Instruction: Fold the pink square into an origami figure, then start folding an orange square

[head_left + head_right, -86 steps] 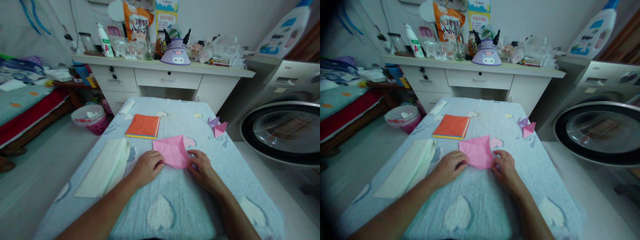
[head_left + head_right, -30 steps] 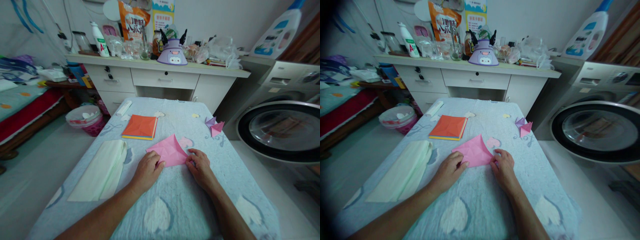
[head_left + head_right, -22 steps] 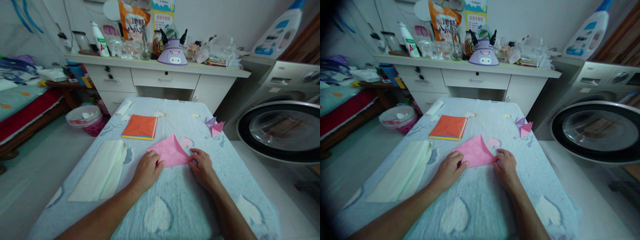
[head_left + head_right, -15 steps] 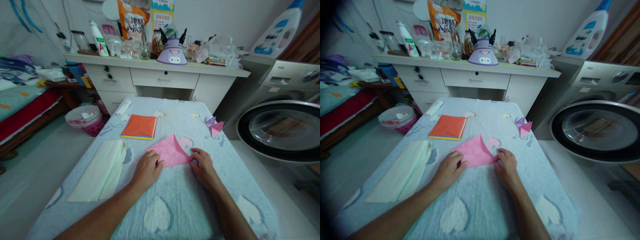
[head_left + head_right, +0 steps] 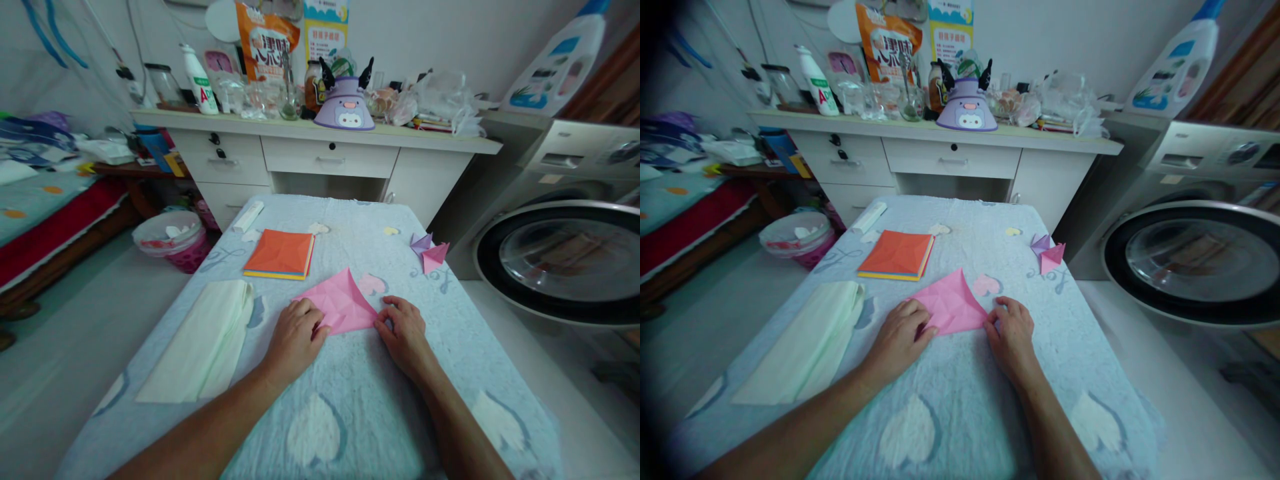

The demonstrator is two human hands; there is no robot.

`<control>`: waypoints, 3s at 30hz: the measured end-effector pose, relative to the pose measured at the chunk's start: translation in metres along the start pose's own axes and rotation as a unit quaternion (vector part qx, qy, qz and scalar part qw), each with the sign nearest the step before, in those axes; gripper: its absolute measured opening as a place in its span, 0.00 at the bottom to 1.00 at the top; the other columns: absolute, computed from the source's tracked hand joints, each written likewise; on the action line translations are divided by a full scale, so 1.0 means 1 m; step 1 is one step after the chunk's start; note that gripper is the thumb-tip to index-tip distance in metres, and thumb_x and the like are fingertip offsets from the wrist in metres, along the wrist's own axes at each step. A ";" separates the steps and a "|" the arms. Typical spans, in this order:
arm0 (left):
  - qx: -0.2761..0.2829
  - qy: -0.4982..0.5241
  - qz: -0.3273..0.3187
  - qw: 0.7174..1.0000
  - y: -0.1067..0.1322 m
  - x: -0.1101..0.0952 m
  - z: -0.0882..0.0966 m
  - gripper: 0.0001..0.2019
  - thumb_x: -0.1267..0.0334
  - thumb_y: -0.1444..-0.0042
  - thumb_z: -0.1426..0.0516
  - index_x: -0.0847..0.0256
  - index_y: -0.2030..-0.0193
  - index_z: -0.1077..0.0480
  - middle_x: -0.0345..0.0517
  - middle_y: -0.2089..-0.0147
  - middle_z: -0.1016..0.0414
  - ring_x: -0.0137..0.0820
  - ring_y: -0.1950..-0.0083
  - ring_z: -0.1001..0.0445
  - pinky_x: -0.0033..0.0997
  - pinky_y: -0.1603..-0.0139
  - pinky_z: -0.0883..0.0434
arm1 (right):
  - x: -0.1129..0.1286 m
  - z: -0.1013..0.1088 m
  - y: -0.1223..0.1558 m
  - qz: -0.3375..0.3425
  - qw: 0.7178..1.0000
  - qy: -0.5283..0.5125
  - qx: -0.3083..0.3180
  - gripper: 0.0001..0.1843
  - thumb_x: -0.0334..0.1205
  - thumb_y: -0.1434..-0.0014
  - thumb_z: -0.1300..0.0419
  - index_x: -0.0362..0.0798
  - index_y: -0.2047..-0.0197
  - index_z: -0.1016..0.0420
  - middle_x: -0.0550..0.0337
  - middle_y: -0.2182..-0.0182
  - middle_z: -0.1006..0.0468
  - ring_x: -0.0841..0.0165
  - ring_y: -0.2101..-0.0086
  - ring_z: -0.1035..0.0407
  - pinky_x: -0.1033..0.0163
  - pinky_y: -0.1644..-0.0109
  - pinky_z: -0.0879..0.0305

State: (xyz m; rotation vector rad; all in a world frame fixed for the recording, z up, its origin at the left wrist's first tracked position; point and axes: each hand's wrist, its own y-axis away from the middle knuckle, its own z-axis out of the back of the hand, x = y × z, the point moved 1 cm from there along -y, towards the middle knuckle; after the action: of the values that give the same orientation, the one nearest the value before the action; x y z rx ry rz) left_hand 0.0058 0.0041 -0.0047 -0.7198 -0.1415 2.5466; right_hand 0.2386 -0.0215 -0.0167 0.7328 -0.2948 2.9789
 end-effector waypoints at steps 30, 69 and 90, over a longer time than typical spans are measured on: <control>-0.040 -0.011 0.096 0.995 -0.002 0.004 -0.002 0.07 0.63 0.47 0.41 0.58 0.75 0.30 0.43 0.64 0.29 0.36 0.59 0.34 0.37 0.56 0.39 | 0.005 -0.001 0.002 0.014 0.999 -0.011 0.043 0.06 0.38 0.43 0.41 0.52 0.68 0.23 0.55 0.47 0.30 0.56 0.46 0.40 0.46 0.43 0.47; -0.023 -0.032 0.125 0.991 -0.007 0.007 -0.002 0.06 0.62 0.48 0.41 0.58 0.74 0.29 0.42 0.63 0.28 0.36 0.57 0.34 0.35 0.56 0.43 | 0.008 0.000 0.002 0.009 0.999 -0.010 0.036 0.05 0.36 0.44 0.41 0.51 0.70 0.23 0.56 0.47 0.29 0.57 0.47 0.39 0.48 0.44 0.47; -0.023 -0.050 0.119 0.991 -0.010 0.006 -0.001 0.07 0.62 0.47 0.41 0.58 0.74 0.30 0.41 0.65 0.29 0.35 0.59 0.33 0.34 0.58 0.43 | 0.003 -0.003 0.001 0.020 0.999 -0.006 0.032 0.06 0.38 0.44 0.42 0.51 0.70 0.23 0.55 0.48 0.29 0.57 0.47 0.39 0.48 0.44 0.47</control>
State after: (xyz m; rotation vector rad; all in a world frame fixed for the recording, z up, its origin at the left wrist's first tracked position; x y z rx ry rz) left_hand 0.0055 0.0157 -0.0060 -0.6597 -0.1563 2.8175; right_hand 0.2344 -0.0222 -0.0180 0.7604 -0.2196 3.0349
